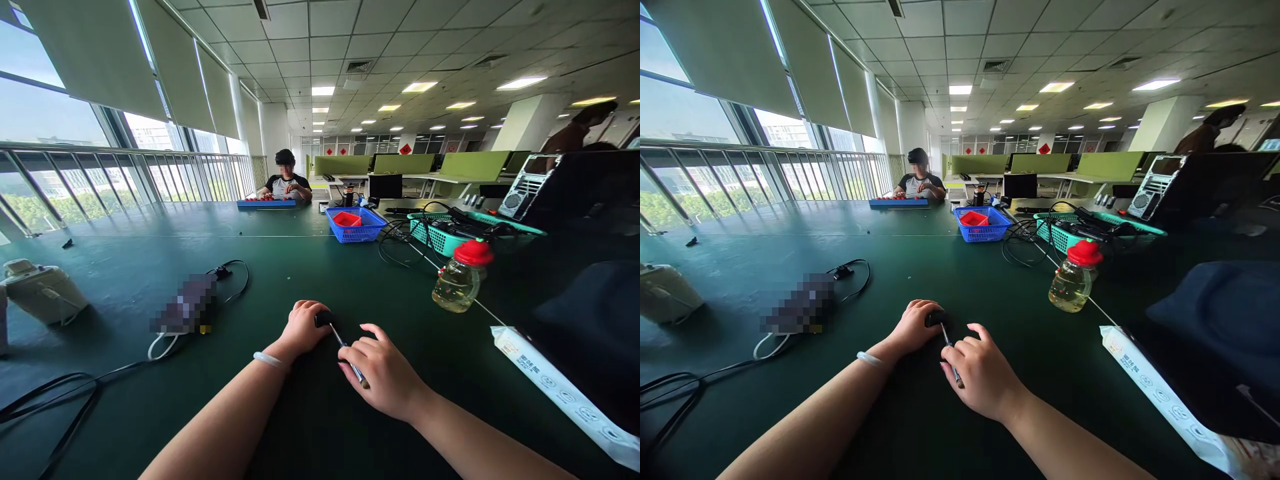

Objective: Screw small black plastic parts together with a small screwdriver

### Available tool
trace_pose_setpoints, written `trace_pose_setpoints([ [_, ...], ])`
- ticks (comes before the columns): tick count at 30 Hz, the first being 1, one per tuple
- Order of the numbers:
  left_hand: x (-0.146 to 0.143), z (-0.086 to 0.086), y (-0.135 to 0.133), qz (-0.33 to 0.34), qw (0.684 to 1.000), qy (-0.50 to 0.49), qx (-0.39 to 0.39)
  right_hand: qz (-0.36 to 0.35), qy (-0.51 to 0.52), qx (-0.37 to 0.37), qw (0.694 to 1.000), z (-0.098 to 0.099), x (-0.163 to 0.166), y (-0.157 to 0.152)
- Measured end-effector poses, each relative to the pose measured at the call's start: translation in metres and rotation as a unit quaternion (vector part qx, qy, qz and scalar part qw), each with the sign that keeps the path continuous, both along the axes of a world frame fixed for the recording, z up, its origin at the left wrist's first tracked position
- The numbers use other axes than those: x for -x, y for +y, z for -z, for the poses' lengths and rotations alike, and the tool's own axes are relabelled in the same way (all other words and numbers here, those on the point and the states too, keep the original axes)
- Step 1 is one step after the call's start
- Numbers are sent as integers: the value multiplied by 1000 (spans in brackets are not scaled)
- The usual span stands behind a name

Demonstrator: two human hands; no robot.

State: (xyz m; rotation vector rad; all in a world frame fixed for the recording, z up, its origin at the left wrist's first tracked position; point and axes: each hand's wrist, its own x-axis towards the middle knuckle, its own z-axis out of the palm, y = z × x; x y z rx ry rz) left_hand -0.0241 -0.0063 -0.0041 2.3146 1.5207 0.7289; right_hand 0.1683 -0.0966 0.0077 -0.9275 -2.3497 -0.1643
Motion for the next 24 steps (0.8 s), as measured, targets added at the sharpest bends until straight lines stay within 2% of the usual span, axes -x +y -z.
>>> trace_pose_setpoints([
  [24,0,-1,0,-7,1000,6,17,15,-15,19,1000,-1,0,1],
])
